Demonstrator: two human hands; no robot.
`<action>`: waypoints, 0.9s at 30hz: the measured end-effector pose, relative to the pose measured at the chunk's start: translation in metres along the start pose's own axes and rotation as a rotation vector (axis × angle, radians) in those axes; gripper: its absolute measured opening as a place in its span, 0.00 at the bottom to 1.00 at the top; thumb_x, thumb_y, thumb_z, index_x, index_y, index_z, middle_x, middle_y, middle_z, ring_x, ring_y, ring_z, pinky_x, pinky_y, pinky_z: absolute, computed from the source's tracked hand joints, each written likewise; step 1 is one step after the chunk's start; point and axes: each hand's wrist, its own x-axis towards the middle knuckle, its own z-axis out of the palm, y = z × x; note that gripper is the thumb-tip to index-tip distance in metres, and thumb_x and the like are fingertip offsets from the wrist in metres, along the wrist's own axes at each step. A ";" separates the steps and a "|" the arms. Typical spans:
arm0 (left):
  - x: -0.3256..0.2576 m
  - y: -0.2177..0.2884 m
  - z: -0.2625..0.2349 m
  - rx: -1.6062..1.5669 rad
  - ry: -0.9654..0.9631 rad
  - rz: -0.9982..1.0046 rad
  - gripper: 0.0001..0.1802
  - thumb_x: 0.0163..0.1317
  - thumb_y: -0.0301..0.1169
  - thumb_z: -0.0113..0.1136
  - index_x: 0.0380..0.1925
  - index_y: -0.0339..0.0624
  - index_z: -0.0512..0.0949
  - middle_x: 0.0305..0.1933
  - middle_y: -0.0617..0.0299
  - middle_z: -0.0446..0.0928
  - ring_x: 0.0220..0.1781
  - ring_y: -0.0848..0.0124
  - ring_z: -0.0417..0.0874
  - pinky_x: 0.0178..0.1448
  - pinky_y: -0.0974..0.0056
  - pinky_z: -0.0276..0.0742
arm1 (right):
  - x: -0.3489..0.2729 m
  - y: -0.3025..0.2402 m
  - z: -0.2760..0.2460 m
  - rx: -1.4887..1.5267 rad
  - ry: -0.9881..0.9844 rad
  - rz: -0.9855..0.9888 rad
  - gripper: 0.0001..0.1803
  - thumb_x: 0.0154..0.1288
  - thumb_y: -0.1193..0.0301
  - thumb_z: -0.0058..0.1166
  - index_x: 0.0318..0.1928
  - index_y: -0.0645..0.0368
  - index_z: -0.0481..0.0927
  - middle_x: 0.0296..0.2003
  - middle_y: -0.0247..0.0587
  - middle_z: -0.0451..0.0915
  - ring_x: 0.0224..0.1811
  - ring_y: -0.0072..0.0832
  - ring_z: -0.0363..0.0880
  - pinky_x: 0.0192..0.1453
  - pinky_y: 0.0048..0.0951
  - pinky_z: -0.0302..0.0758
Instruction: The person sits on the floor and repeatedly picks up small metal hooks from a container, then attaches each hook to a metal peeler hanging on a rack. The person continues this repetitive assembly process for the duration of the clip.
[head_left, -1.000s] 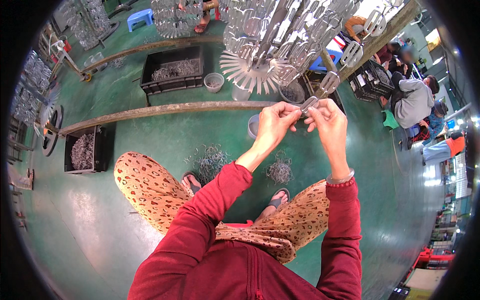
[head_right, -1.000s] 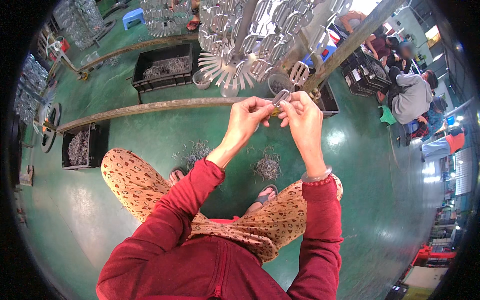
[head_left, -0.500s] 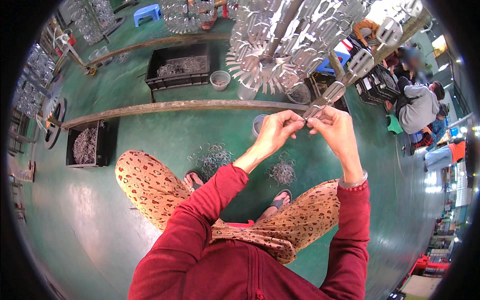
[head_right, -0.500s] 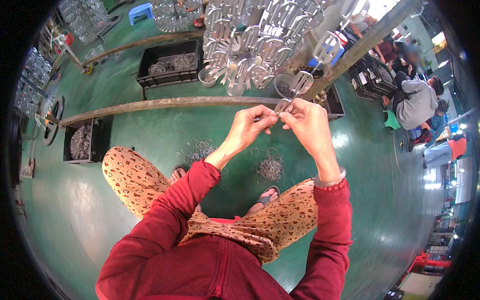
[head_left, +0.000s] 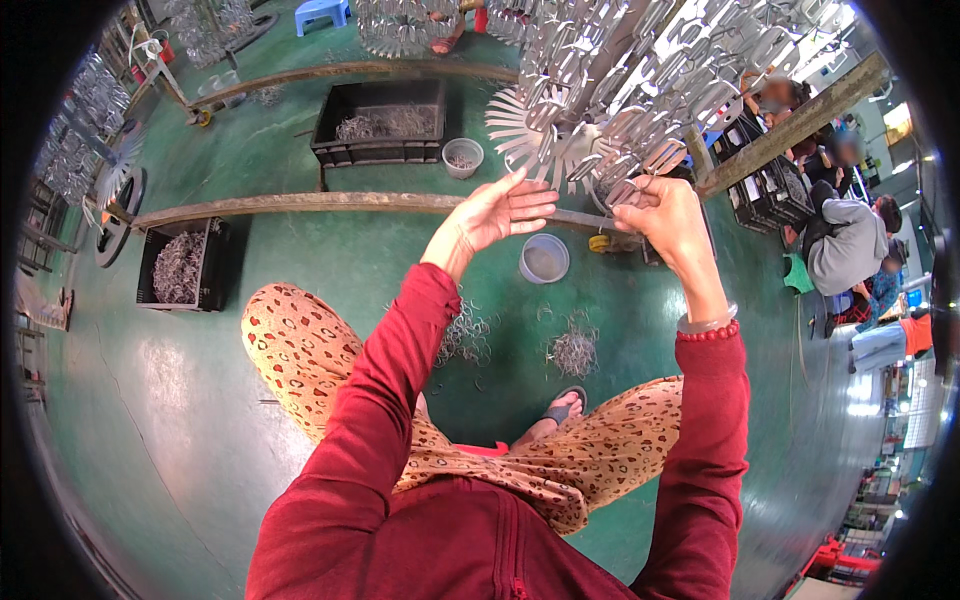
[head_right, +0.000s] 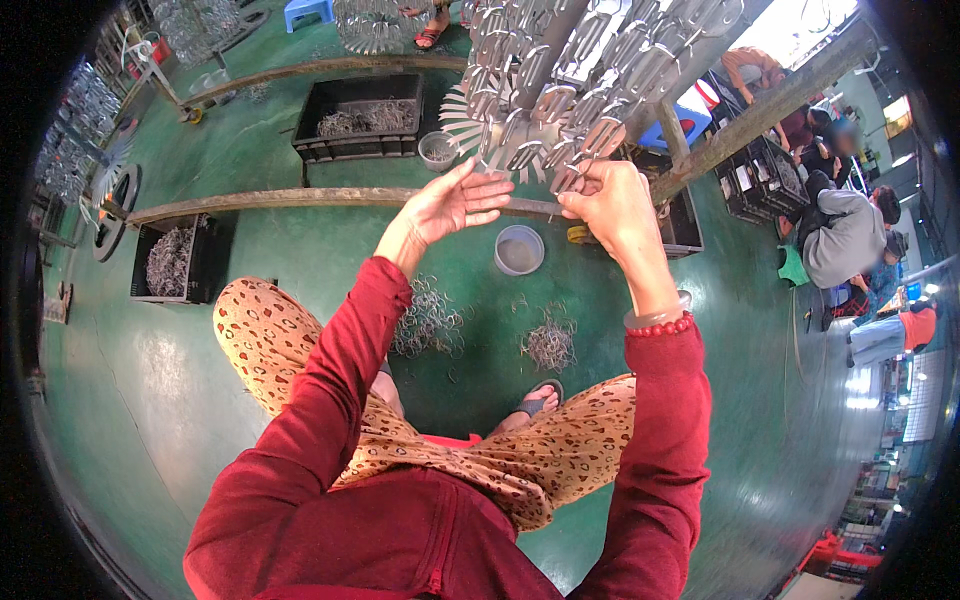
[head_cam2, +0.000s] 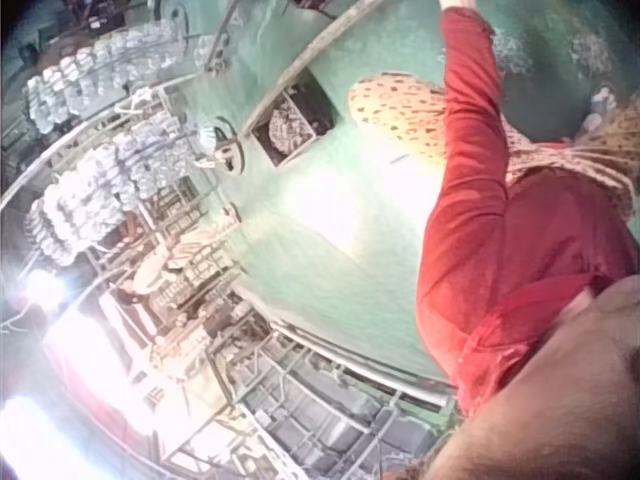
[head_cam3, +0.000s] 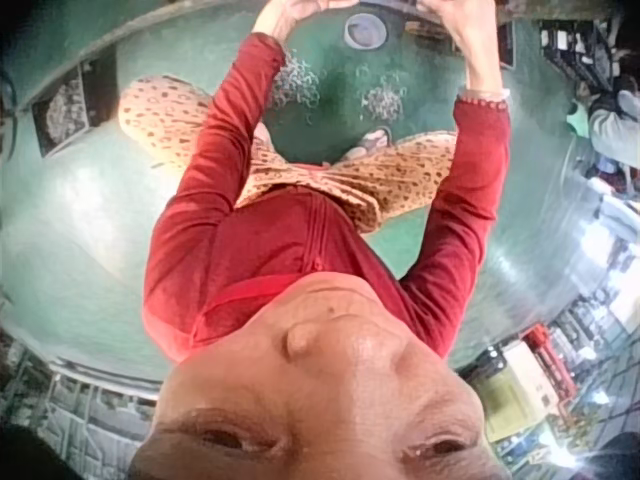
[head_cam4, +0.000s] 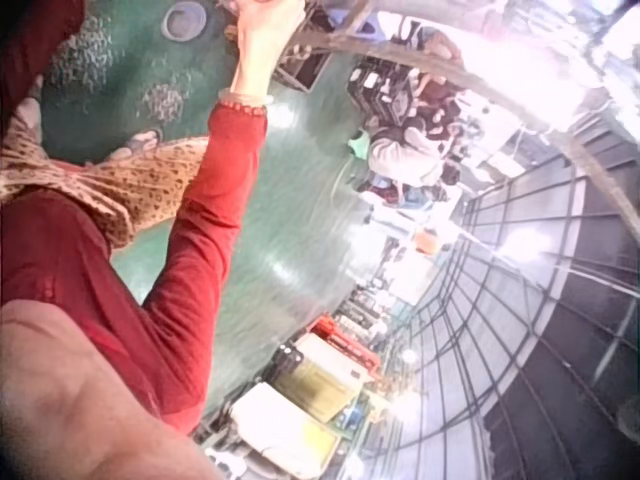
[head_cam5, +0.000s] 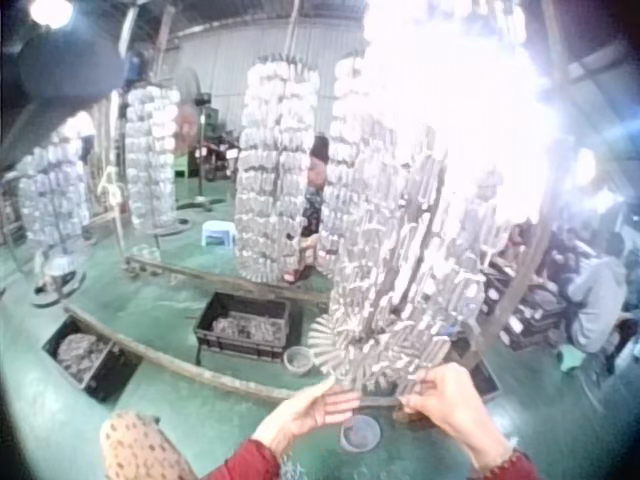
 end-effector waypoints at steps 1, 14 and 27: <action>0.003 0.007 0.002 -0.004 0.015 -0.045 0.32 0.64 0.46 0.54 0.58 0.31 0.65 0.59 0.47 0.71 0.57 0.59 0.75 0.57 0.57 0.74 | 0.005 0.003 0.004 0.021 0.008 0.004 0.08 0.50 0.78 0.62 0.33 0.68 0.82 0.22 0.42 0.82 0.25 0.22 0.82 0.30 0.23 0.77; 0.024 0.028 0.023 0.231 0.083 -0.159 0.16 0.62 0.38 0.56 0.44 0.39 0.76 0.46 0.56 0.80 0.45 0.69 0.82 0.47 0.62 0.75 | 0.014 -0.036 0.032 0.063 0.183 0.098 0.09 0.52 0.81 0.59 0.36 0.69 0.81 0.25 0.41 0.82 0.26 0.20 0.80 0.31 0.22 0.80; 0.022 0.018 0.034 0.247 0.225 -0.119 0.11 0.63 0.35 0.54 0.42 0.42 0.76 0.44 0.59 0.79 0.44 0.66 0.81 0.41 0.61 0.73 | 0.013 -0.026 0.038 -0.017 0.186 0.053 0.11 0.53 0.82 0.57 0.39 0.73 0.79 0.28 0.44 0.83 0.28 0.23 0.82 0.33 0.22 0.80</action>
